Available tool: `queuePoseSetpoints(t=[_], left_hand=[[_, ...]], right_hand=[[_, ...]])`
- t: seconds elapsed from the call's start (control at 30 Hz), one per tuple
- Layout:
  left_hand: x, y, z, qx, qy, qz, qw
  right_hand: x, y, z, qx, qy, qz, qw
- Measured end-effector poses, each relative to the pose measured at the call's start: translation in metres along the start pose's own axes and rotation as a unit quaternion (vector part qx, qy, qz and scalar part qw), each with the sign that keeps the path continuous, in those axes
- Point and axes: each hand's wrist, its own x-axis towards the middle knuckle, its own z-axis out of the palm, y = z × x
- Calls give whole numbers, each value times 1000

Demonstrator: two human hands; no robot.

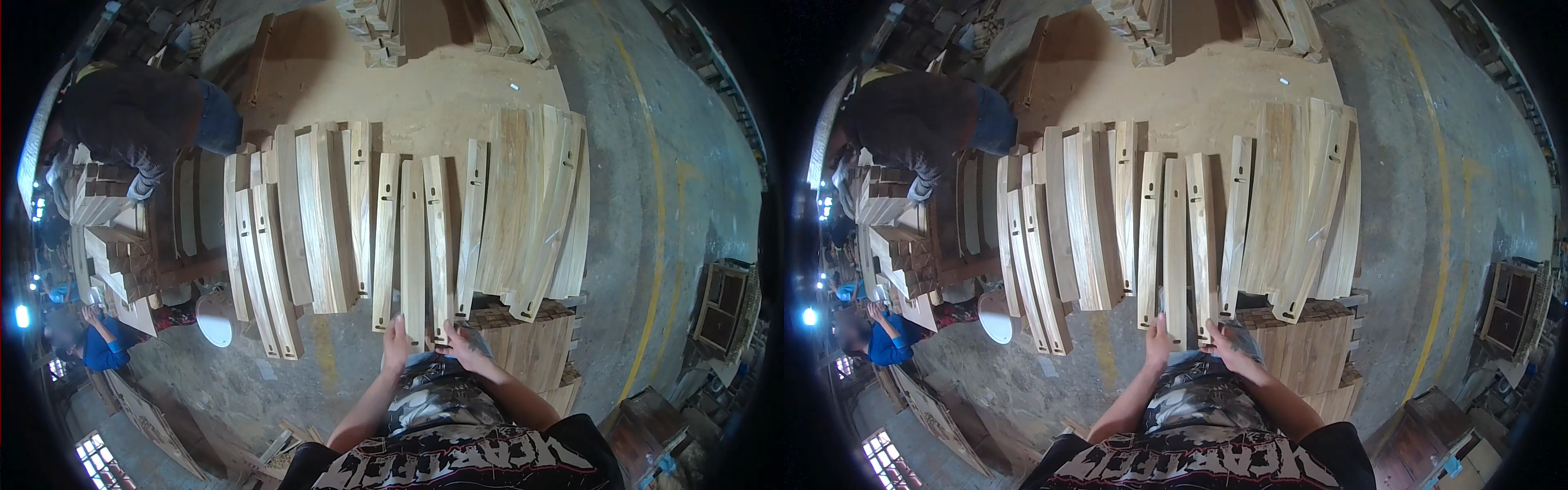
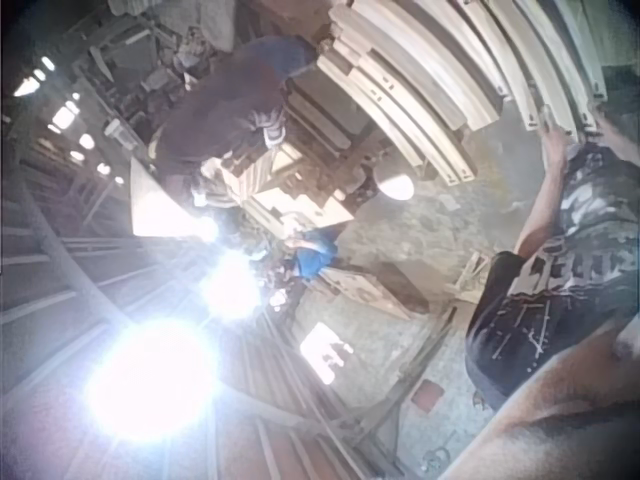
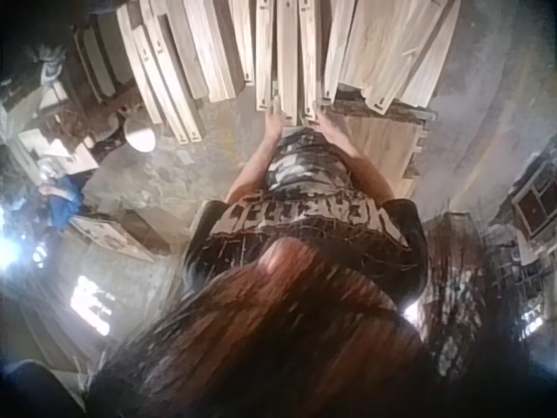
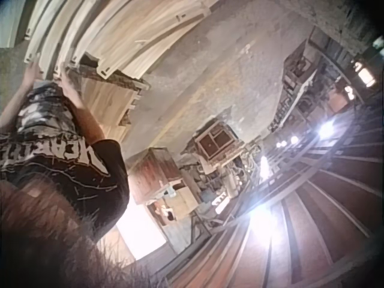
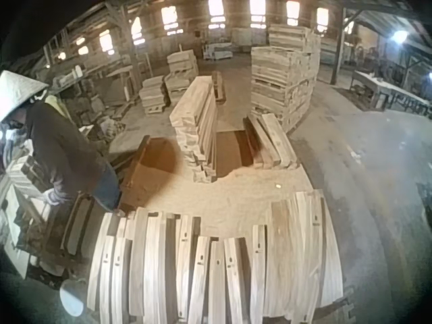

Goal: The person sorts wooden furniture pieces on a work table by hand, picking up, turning, and aligning individual pieces before stacking them onto an adjacent table.

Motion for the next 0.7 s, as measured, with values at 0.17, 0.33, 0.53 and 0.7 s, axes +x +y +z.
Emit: queuePoseSetpoints(t=[0.17,0.33,0.53,0.7], left_hand=[[8,-4,36,108,6,127,986],[41,-38,14,38,-6,24,999],[42,-27,12,33,-17,-118,992],[21,-10,4,2,-20,-75,997]], right_hand=[[2,-9,12,-121,21,-69,990],[4,1,11,-76,-34,-53,995],[21,15,-10,-16,-85,-19,996],[28,22,-20,15,-84,-12,996]])
